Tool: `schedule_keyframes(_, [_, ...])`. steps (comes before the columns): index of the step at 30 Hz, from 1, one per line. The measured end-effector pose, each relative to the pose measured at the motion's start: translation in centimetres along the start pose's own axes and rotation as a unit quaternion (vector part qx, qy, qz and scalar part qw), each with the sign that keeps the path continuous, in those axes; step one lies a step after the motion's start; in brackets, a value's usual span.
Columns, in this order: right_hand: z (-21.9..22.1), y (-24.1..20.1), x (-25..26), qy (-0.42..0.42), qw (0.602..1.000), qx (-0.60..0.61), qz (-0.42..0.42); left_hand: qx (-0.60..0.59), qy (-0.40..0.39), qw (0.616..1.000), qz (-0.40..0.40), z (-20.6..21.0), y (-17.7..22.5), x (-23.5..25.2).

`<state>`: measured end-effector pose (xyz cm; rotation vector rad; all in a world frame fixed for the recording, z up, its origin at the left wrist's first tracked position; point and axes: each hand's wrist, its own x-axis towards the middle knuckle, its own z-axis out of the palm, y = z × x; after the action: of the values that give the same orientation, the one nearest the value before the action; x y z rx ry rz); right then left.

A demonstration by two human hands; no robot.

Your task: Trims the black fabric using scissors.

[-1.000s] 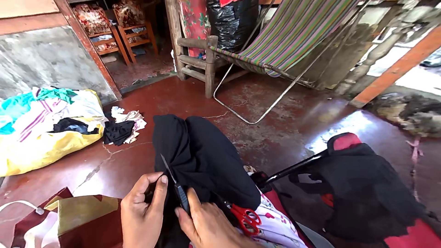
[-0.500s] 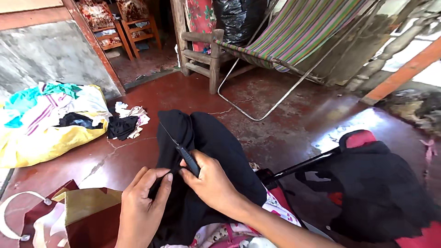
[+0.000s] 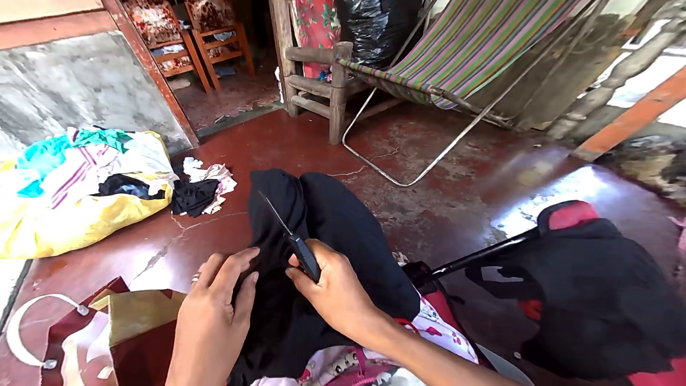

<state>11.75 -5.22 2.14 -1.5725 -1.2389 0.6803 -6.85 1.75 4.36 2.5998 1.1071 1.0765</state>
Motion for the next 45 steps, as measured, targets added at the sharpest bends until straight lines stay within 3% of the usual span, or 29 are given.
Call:
schedule_keyframes(3, [0.2, 0.6, -0.2, 0.027, 1.000, 0.007, 0.000, -0.083, -0.059, 0.994, -0.045, -2.8, 3.1, -0.6])
schedule_keyframes(6, [0.2, 0.8, -0.4, 0.045, 0.999, 0.018, -0.016, -0.300, -0.207, 0.921, -0.135, -2.9, 5.5, -1.8])
schedule_keyframes(8, [0.1, 1.0, -0.5, 0.049, 0.998, 0.026, -0.025, -0.487, -0.236, 0.808, -0.232, 0.0, 5.6, -2.3])
schedule_keyframes(9, [0.0, 1.2, -0.5, 0.052, 0.998, 0.035, -0.026, -0.580, -0.222, 0.727, -0.293, 1.5, 5.5, -2.5])
schedule_keyframes(12, [-0.3, 1.7, -0.4, 0.071, 0.996, 0.047, -0.021, -0.774, -0.144, 0.430, -0.443, 4.1, 5.8, -2.5])
schedule_keyframes(13, [-0.3, 1.8, -0.4, 0.072, 0.996, 0.052, -0.017, -0.807, -0.104, 0.347, -0.466, 4.4, 6.2, -2.4])
schedule_keyframes(14, [-0.3, 1.9, -0.4, 0.073, 0.996, 0.058, -0.015, -0.827, -0.070, 0.292, -0.475, 4.5, 6.8, -2.4])
schedule_keyframes(16, [-0.3, 2.1, -0.5, 0.074, 0.995, 0.070, -0.018, -0.841, -0.023, 0.244, -0.482, 4.3, 8.1, -2.1])
schedule_keyframes(24, [-0.1, 2.0, -1.3, 0.072, 0.991, 0.102, -0.043, -0.870, 0.055, 0.192, -0.451, 4.2, 8.6, -2.4])
schedule_keyframes(27, [0.2, 1.8, -1.7, 0.075, 0.990, 0.103, -0.059, -0.854, 0.097, 0.232, -0.455, 4.2, 7.7, -2.2])
schedule_keyframes(31, [0.4, 1.7, -2.1, 0.072, 0.989, 0.114, -0.061, -0.802, 0.112, 0.331, -0.484, 4.1, 6.7, -2.2])
schedule_keyframes(38, [0.6, 2.0, -2.1, 0.093, 0.988, 0.093, -0.083, -0.786, 0.026, 0.355, -0.506, 4.7, 6.3, -1.9])
schedule_keyframes(42, [0.7, 2.3, -2.1, 0.105, 0.987, 0.072, -0.097, -0.738, 0.019, 0.433, -0.517, 4.7, 5.8, -1.2])
schedule_keyframes(45, [0.9, 2.4, -2.1, 0.118, 0.986, 0.058, -0.104, -0.724, 0.011, 0.462, -0.512, 4.7, 5.3, -1.6])
